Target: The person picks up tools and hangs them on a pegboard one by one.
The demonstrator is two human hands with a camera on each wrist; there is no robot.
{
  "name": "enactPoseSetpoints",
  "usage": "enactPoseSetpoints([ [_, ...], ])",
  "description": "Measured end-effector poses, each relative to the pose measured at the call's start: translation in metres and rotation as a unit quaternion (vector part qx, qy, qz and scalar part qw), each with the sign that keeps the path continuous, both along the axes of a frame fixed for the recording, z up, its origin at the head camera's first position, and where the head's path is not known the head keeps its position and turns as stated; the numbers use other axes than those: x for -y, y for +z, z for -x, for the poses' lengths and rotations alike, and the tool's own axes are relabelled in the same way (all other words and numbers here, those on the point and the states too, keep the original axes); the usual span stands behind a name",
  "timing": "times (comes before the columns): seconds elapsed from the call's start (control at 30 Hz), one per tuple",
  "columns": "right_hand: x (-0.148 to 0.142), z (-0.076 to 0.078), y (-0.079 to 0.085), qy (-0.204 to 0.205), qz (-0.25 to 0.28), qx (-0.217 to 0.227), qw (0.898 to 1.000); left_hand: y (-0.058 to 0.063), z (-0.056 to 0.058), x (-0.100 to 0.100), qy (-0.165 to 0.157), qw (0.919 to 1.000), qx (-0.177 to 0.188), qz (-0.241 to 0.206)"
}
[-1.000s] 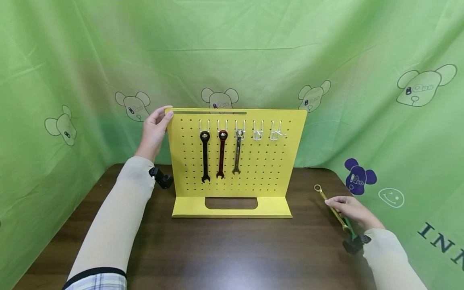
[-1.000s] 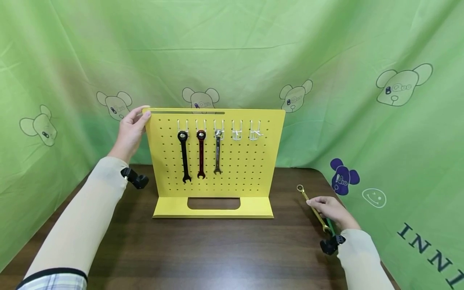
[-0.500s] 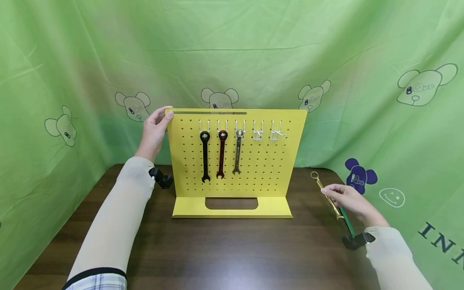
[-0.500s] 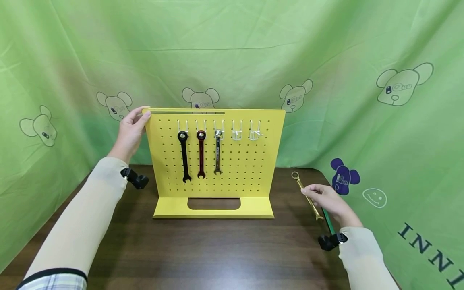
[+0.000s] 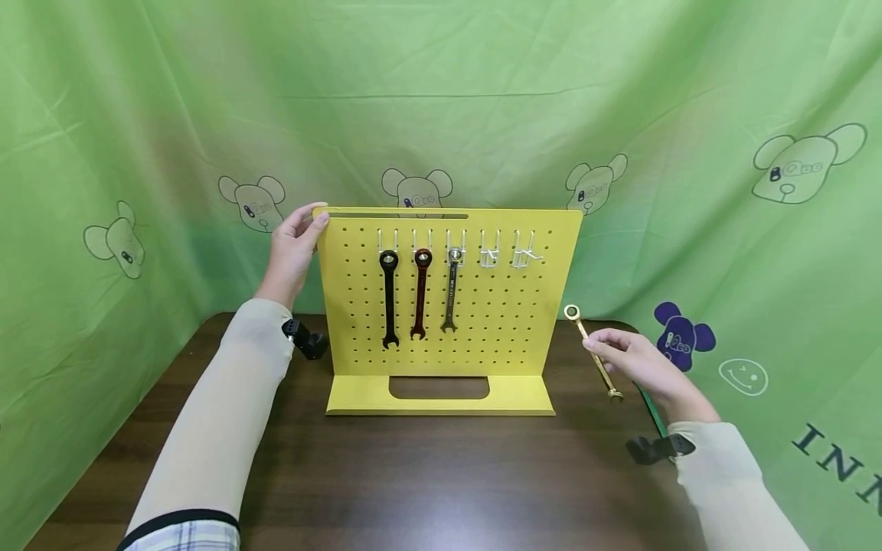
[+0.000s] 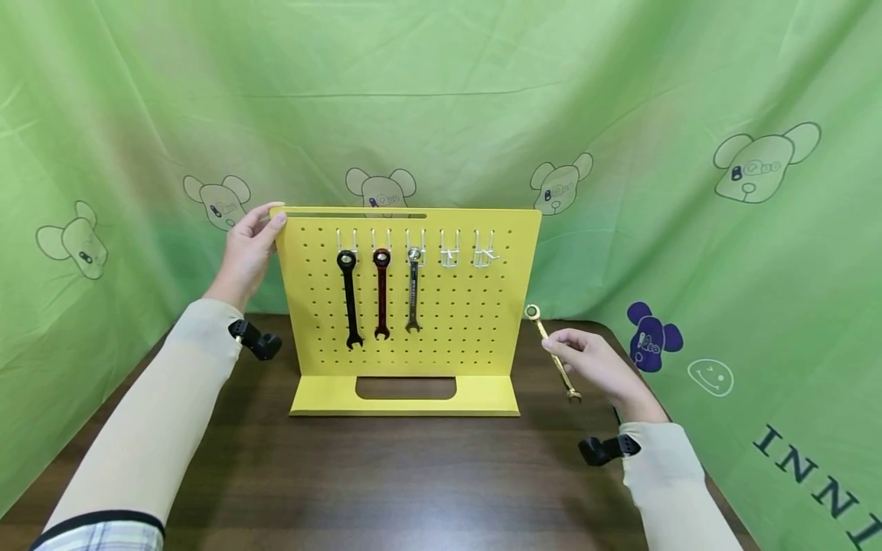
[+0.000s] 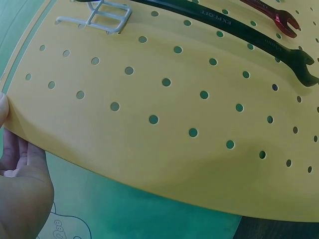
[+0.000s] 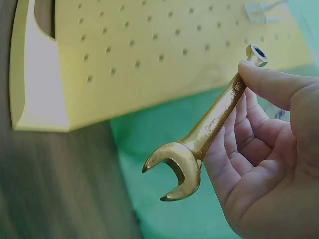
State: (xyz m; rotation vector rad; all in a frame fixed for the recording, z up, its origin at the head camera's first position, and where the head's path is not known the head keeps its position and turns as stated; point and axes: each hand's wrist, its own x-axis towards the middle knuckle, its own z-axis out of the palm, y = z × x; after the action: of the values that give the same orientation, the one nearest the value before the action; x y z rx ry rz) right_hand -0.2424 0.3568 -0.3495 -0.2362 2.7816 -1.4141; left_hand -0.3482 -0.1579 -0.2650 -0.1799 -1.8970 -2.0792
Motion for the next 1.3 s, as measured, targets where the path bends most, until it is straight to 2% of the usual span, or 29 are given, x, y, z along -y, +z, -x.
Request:
enactPoseSetpoints([
  [0.2,0.027,0.006,0.013,0.005,-0.022,-0.024,0.999,0.000,0.001,0.000,-0.003,1.0000,-0.005,-0.005],
  [0.33,0.047,0.008,0.020,0.011,-0.015,-0.033,0.999,-0.001,0.000,0.000,-0.003,1.0000,-0.005,-0.006],
  [0.57,0.077,0.012,0.027,0.020,0.039,-0.037,0.998,-0.001,0.000,-0.001,-0.004,1.0000,-0.004,-0.001],
  [0.83,0.104,0.018,0.036,0.040,0.113,-0.043,0.992,-0.001,0.001,0.001,-0.007,0.9999,-0.008,-0.005],
  [1.3,0.122,0.033,0.042,0.037,0.154,-0.049,0.986,-0.001,0.001,0.001,-0.007,0.9999,-0.011,-0.003],
])
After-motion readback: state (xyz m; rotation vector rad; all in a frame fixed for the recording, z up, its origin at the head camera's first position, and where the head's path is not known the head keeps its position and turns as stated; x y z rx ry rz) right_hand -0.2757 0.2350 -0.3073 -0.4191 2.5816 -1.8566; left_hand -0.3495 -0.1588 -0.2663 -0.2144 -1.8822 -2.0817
